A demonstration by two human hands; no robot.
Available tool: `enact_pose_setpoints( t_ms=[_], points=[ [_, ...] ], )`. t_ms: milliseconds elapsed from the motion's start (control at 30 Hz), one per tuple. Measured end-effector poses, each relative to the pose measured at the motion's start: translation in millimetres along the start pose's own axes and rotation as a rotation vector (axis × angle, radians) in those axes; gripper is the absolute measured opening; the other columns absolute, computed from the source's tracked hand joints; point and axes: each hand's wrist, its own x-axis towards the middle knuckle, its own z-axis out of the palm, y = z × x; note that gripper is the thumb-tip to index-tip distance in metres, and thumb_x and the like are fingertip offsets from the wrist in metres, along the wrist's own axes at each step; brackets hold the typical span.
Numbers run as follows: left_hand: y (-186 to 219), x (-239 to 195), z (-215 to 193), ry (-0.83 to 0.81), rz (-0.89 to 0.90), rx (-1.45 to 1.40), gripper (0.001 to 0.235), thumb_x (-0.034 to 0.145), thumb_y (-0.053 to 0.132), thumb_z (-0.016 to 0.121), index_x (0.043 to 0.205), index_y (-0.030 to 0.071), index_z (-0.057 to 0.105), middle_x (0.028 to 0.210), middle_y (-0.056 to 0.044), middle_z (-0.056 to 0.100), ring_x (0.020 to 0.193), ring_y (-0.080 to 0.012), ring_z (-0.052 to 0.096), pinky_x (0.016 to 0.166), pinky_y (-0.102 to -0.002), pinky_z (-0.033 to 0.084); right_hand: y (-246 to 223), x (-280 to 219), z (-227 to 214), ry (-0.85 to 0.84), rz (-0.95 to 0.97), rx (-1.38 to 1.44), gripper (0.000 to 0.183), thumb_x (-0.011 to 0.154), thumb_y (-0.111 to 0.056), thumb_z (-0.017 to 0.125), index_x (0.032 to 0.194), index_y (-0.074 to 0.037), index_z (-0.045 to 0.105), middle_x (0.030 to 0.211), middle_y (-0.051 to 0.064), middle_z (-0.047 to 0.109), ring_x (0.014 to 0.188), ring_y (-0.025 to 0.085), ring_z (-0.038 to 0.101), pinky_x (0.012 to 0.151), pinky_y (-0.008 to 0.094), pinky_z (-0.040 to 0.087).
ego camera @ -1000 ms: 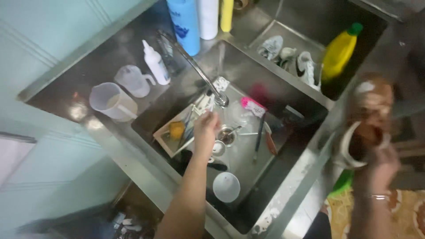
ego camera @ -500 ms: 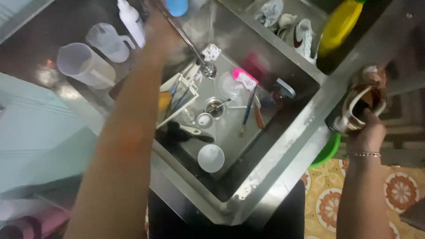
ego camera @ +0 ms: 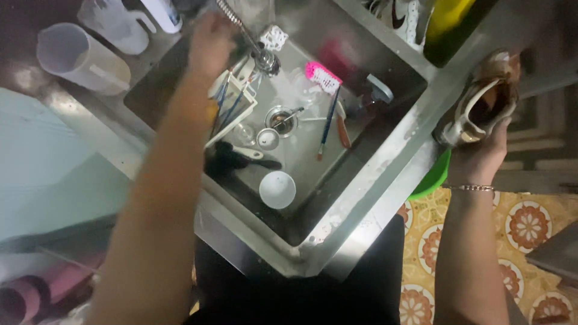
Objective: Cleaning and detailing a brown leather shoe in a sink using brushes and soap.
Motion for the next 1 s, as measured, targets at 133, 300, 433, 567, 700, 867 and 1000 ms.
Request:
enact_pose_setpoints(
  t_ms=[133,300,433,567,700,867,1000],
  points=[
    [114,-98,7,-0.099,-0.371,-0.478,0.055,0.105,0.054,0.038,0.126,0.017,0.074,0.115,0.006,0.071,0.091,-0.0133,0.063,0.083,-0.030,0.049,13,-13,1,-0.046,-0.090,-0.030,0.065,0.109,-0.055,0.051,0.160,-0.014,0.049,0.158,0.003,0.057,0.143,0.023,0.054,0.125,0.040,0.044],
    [120,-149,10,0.117,0.045,-0.850,0.029,0.110,0.026,0.066,0.130,0.005,0.071,0.116,0.001,0.068,0.104,-0.0084,0.059,0.096,-0.024,0.048,43,-66,44,0.407,-0.652,-0.638,0.050,0.115,-0.035,0.064,0.149,-0.004,0.045,0.151,0.014,0.056,0.139,0.026,0.054,0.117,0.039,0.042],
    [117,-166,-3,0.174,0.039,-0.640,0.029,0.109,0.021,0.065,0.135,0.010,0.070,0.108,0.005,0.066,0.093,-0.0060,0.056,0.087,-0.021,0.049,60,-116,151,0.089,-0.796,-1.134,0.025,0.106,-0.015,0.070,0.126,-0.007,0.055,0.130,0.008,0.059,0.122,0.017,0.056,0.104,0.034,0.045],
    [103,-160,-1,0.140,0.052,-0.831,0.027,0.107,0.018,0.070,0.131,0.006,0.072,0.110,0.004,0.064,0.096,-0.0054,0.055,0.087,-0.022,0.046,100,-121,207,-0.453,-0.336,-1.439,0.025,0.091,-0.017,0.073,0.113,-0.005,0.071,0.126,0.015,0.069,0.119,0.034,0.065,0.103,0.045,0.052],
    [100,-149,12,0.190,0.102,-0.891,0.015,0.106,0.012,0.070,0.119,0.005,0.069,0.103,0.005,0.063,0.088,-0.0041,0.052,0.081,-0.022,0.044,186,-71,207,-0.853,0.362,-1.740,0.039,0.090,-0.024,0.069,0.126,-0.011,0.067,0.131,0.015,0.063,0.118,0.034,0.062,0.101,0.045,0.050],
    [101,-147,2,0.158,0.070,-0.895,0.009,0.102,0.007,0.071,0.111,0.004,0.069,0.095,0.004,0.062,0.085,-0.0051,0.054,0.078,-0.023,0.044,282,1,192,-0.967,0.435,-2.039,0.040,0.097,-0.020,0.058,0.135,-0.010,0.063,0.139,0.018,0.060,0.128,0.035,0.059,0.109,0.048,0.047],
    [100,-143,1,0.135,0.073,-1.000,0.008,0.100,0.005,0.072,0.106,0.004,0.067,0.095,0.004,0.064,0.087,-0.0068,0.057,0.081,-0.024,0.046,349,39,169,-0.617,0.365,-1.895,0.053,0.099,-0.015,0.052,0.151,-0.007,0.045,0.141,0.028,0.051,0.126,0.042,0.055,0.108,0.049,0.044]
  ],
)
